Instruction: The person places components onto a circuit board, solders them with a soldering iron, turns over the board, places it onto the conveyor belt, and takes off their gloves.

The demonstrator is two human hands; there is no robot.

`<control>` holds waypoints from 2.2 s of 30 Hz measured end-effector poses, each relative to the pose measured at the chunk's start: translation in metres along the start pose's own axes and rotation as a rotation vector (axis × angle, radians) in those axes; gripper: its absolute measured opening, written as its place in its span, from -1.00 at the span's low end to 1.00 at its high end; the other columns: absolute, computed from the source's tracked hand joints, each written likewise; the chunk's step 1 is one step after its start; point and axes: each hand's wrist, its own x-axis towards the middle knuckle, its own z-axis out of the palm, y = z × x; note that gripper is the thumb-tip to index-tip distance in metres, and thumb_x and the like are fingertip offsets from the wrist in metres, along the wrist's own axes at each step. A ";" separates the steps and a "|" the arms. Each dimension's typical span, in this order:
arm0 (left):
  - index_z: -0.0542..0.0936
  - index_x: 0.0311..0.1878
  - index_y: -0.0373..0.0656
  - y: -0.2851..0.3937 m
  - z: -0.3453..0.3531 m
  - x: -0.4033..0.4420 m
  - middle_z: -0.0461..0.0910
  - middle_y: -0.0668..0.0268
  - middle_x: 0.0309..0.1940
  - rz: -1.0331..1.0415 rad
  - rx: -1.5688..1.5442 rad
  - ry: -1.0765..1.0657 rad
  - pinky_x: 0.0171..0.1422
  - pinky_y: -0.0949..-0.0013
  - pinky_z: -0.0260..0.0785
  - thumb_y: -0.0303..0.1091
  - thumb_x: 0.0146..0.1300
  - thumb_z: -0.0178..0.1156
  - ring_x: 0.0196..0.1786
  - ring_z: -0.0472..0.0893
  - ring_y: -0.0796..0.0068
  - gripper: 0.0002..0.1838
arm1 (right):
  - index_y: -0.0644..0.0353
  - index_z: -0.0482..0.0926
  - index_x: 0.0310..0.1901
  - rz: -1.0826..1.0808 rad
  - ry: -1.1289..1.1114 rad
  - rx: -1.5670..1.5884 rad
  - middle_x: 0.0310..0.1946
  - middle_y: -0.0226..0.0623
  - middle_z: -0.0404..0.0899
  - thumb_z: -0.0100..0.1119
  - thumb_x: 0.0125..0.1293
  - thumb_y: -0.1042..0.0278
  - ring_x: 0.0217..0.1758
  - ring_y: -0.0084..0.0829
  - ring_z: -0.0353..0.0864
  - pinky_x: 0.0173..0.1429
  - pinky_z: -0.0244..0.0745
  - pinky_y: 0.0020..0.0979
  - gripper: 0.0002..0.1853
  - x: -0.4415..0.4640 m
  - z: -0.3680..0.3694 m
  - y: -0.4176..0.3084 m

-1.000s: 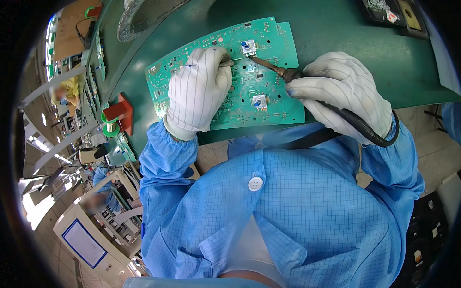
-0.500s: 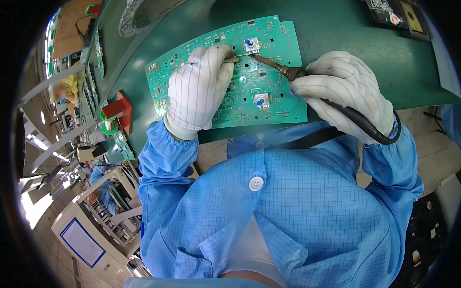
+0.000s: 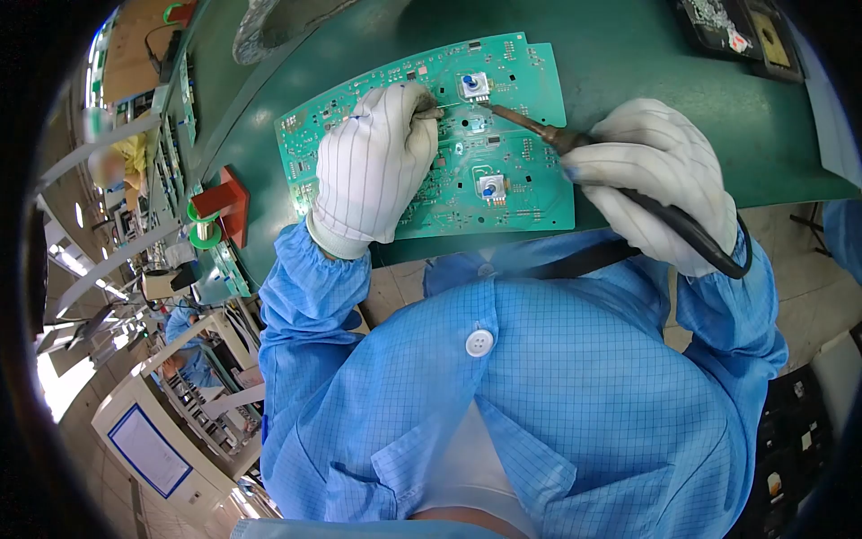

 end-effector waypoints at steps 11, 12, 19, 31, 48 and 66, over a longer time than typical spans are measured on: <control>0.56 -0.03 -0.16 0.026 -0.058 -0.027 0.67 0.27 -0.44 -0.700 -0.961 -0.025 -0.40 0.33 0.48 -0.46 0.29 0.18 -0.54 0.65 0.36 -0.81 | 0.50 0.56 0.11 0.304 0.246 -0.649 0.13 0.06 0.59 0.09 0.39 0.68 0.14 -0.18 0.69 0.20 0.70 -0.33 -0.72 -0.052 -0.049 0.027; 0.56 -0.04 -0.15 0.025 -0.047 -0.032 0.67 0.26 -0.46 -0.625 -0.815 0.036 -0.43 0.33 0.47 -0.43 0.28 0.22 -0.56 0.64 0.37 -0.81 | 0.52 0.58 0.07 0.290 0.161 -0.763 0.11 0.03 0.60 0.10 0.39 0.67 0.13 -0.22 0.70 0.20 0.69 -0.35 -0.74 -0.048 -0.051 0.025; 0.47 -0.31 -0.09 0.038 -0.005 -0.029 0.55 0.26 -0.55 -0.324 -0.181 0.261 -0.57 0.35 0.38 -0.37 0.23 0.26 -0.64 0.54 0.40 -0.86 | 0.31 0.64 -0.20 0.419 0.168 0.233 -0.24 -0.05 0.67 0.18 0.07 0.51 -0.16 -0.24 0.65 -0.01 0.49 -0.31 -0.77 0.003 -0.022 -0.012; 0.42 -0.34 -0.09 0.027 0.021 -0.025 0.43 0.30 -0.44 -0.095 0.228 0.416 -0.49 0.46 0.34 -0.30 0.18 0.21 -0.55 0.42 0.52 -0.84 | 0.32 0.62 -0.28 0.327 0.020 0.108 -0.28 -0.03 0.63 0.19 -0.03 0.49 -0.13 -0.16 0.63 -0.01 0.52 -0.25 -0.78 0.012 -0.004 -0.006; 0.49 -0.31 -0.19 0.034 0.021 -0.025 0.51 0.15 -0.27 -0.086 0.202 0.336 -0.37 0.41 0.43 -0.35 0.07 0.21 -0.36 0.50 0.41 -0.83 | 0.35 0.59 -0.21 0.013 0.143 -0.087 -0.47 -0.10 0.57 0.23 -0.07 0.71 -0.50 -0.26 0.54 -0.40 0.42 -0.36 -0.70 0.028 0.019 -0.039; 0.47 -0.33 -0.17 0.028 0.028 -0.024 0.49 0.17 -0.32 -0.072 0.165 0.406 -0.37 0.42 0.46 -0.33 0.09 0.18 -0.38 0.51 0.40 -0.84 | 0.21 0.66 -0.26 0.279 0.077 0.123 -0.28 -0.19 0.73 0.27 0.01 0.46 -0.19 -0.17 0.65 -0.06 0.51 -0.23 -0.80 0.007 -0.001 0.000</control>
